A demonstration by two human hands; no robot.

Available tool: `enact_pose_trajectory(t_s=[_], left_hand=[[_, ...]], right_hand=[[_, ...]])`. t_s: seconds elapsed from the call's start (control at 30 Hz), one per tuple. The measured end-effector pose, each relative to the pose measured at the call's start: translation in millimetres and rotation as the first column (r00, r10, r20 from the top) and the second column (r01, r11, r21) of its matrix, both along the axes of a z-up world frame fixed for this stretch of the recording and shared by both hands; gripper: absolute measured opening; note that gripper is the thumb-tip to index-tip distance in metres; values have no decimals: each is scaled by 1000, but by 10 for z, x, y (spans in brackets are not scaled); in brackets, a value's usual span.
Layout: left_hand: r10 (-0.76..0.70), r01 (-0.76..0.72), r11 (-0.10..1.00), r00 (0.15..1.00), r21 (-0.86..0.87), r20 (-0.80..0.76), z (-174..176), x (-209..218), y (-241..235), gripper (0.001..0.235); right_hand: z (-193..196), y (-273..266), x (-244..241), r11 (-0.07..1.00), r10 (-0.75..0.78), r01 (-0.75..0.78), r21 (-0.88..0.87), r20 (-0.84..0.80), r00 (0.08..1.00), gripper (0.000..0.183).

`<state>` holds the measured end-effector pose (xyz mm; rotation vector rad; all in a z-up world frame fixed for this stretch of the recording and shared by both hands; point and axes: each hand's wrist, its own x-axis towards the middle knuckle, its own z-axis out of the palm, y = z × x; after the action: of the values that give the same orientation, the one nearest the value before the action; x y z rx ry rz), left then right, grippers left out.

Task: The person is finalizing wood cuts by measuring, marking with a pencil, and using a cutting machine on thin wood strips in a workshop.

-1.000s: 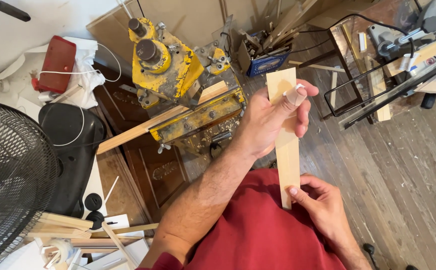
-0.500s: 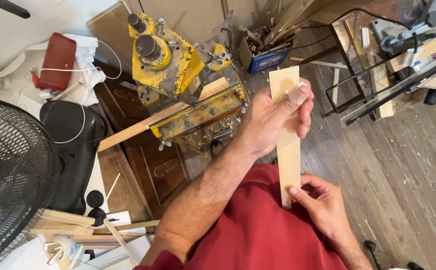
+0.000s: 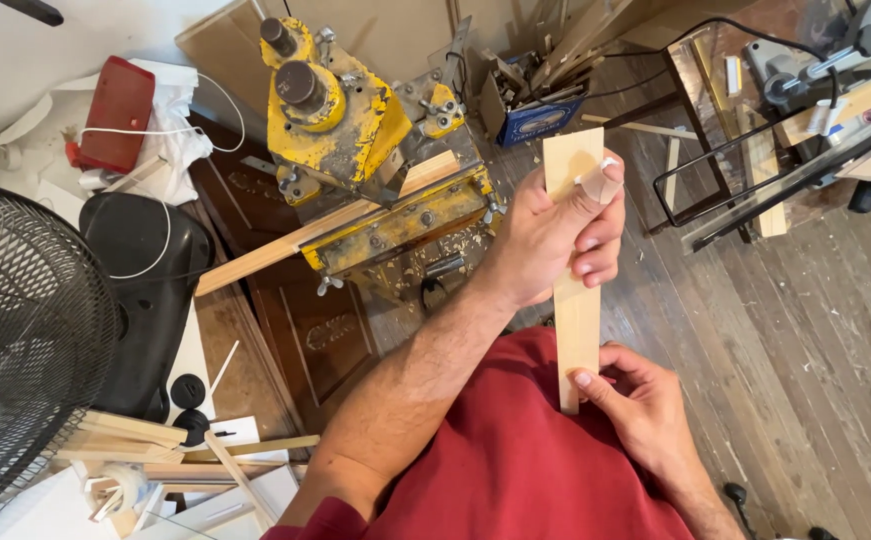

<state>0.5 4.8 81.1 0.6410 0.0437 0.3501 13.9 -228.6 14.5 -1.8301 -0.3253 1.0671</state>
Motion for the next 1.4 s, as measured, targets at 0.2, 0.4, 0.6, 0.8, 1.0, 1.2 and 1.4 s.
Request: enact_pose_trajectory(t_s=[0.2,0.4,0.6,0.8,1.0,1.2,1.4], left_hand=[[43,-40,999,996,32,-84,108,41,12,38],[33,-33,999,999,4,-43,-3,80,13,22],[72,-67,997,991,49,-114,65,112,65,37],[137,-148,988,968,-41,-211,-260,188,525,25],[216,-245,953,962,-180,-165,-372,159,1159,25],[315,-329,919,944,-215,-100,-525,119,1366,32],[276,-261,898,961,-354,-10,-439,21,1295,31]], right_hand=[[9,6,6,1000,3,-3,4,-20,1000,11],[38,35,28,1000,4,-4,-11,-18,1000,11],[56,72,45,999,4,-4,-39,-11,1000,12],[381,156,165,996,26,-27,91,6,1000,29],[891,-289,136,870,-379,60,490,586,716,24],[1072,-223,195,863,-351,50,502,525,775,16],[1137,-57,295,837,-278,-15,546,449,849,11]])
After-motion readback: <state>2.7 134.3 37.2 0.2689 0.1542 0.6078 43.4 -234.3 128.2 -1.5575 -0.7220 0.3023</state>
